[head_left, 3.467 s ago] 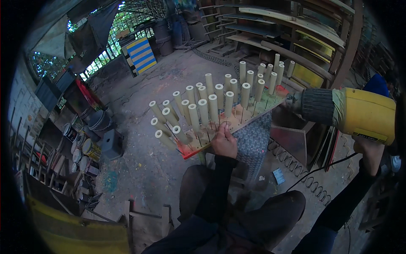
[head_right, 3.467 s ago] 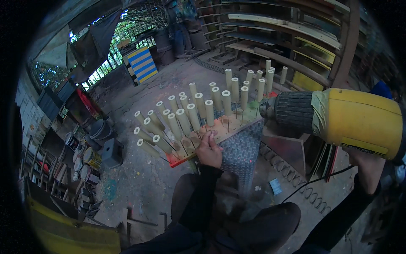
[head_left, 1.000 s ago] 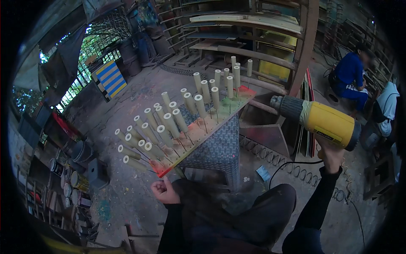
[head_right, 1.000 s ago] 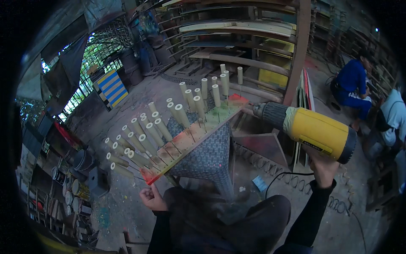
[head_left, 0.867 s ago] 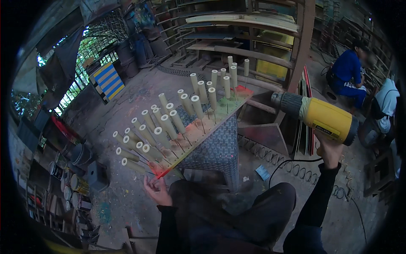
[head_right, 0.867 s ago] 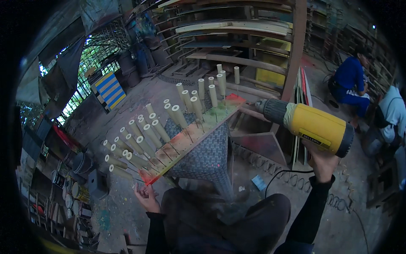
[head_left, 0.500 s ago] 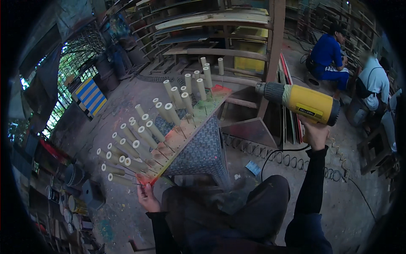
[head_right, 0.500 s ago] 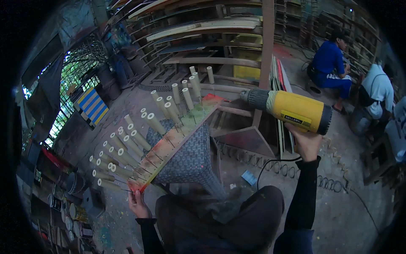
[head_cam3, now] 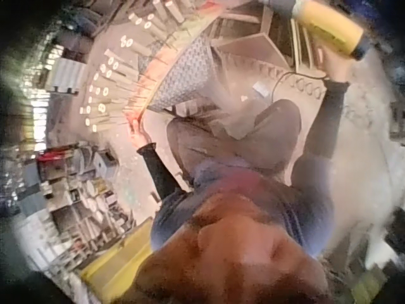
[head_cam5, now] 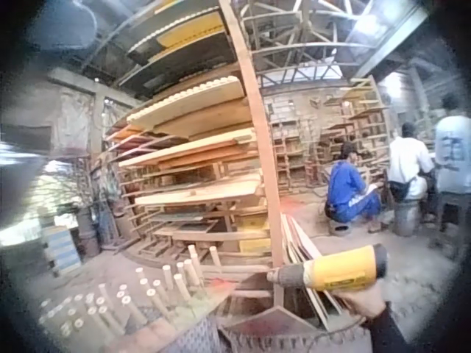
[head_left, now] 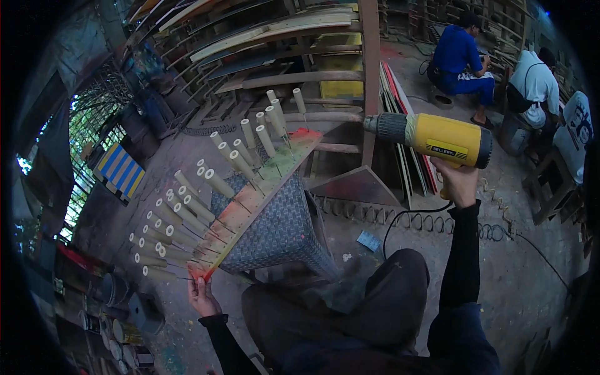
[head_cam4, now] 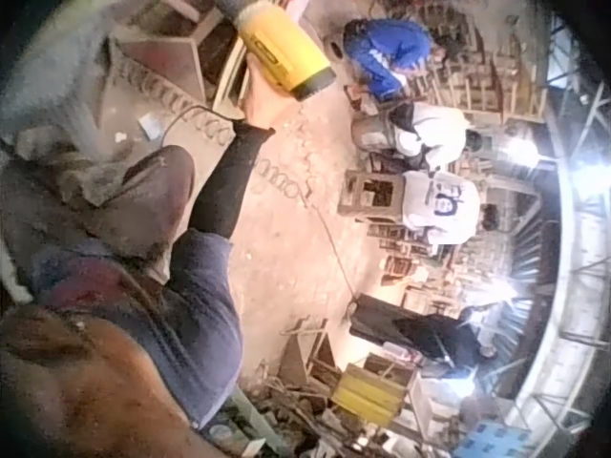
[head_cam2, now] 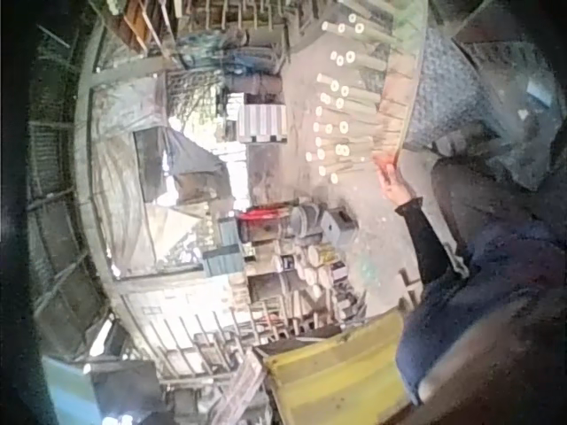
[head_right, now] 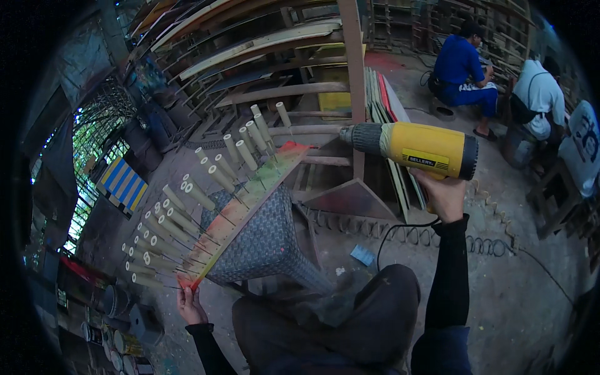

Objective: The person uses a yellow heat gun to apply heat to the tops of multiple white cylindrical candles arranged on a wooden board. They then insert thin metal rods into the heated centers of the candles, repeating the process for several units.

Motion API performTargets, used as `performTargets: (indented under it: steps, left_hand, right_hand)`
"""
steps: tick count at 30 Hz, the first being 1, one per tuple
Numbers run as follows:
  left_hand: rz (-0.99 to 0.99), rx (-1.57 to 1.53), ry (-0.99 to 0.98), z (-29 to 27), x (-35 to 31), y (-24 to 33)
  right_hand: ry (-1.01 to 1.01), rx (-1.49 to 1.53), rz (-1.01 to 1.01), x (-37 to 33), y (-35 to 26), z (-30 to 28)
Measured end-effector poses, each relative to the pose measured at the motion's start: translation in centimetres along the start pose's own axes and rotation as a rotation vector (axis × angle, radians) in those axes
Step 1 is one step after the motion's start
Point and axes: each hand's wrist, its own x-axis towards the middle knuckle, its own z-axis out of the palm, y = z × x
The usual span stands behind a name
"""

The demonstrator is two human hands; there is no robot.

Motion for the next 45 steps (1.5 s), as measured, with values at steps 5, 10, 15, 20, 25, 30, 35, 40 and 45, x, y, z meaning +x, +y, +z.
performTargets:
  steps: [5,10,15,20,25,30,35,40,45]
  left_hand:
    - [-0.039,0.003,-0.036,-1.4,1.8,0.1]
    - [-0.074,-0.018,-0.081,-2.0,3.4,0.1]
    - [-0.086,-0.041,-0.138,-3.1,5.0,0.0]
    - [-0.111,-0.049,-0.189,-3.7,6.5,-0.1]
    - [-0.139,-0.055,-0.233,-4.8,8.4,-0.4]
    - [-0.183,-0.064,-0.227,-5.1,9.2,-0.5]
    - [-0.229,-0.013,-0.211,-3.6,8.2,-0.3]
    - [-0.227,0.005,-0.179,-2.4,7.1,-0.5]
    - [-0.223,-0.026,-0.15,-1.9,6.7,-1.3]
  right_hand:
    - [-0.01,-0.005,0.027,0.6,-0.4,0.2]
    - [-0.038,0.029,0.054,1.7,-0.4,0.9]
    - [-0.046,0.081,0.068,2.7,0.5,2.0]
    - [-0.063,0.054,0.078,2.5,-0.1,2.1]
    - [-0.081,0.095,0.091,1.3,-1.1,2.2]
    - [-0.043,0.116,0.012,0.2,-0.6,2.6]
    - [-0.125,0.094,0.111,-0.7,-0.9,1.8]
    - [-0.127,0.161,0.09,-2.5,-1.3,3.0]
    - [-0.109,0.117,0.14,-3.7,-1.3,3.1]
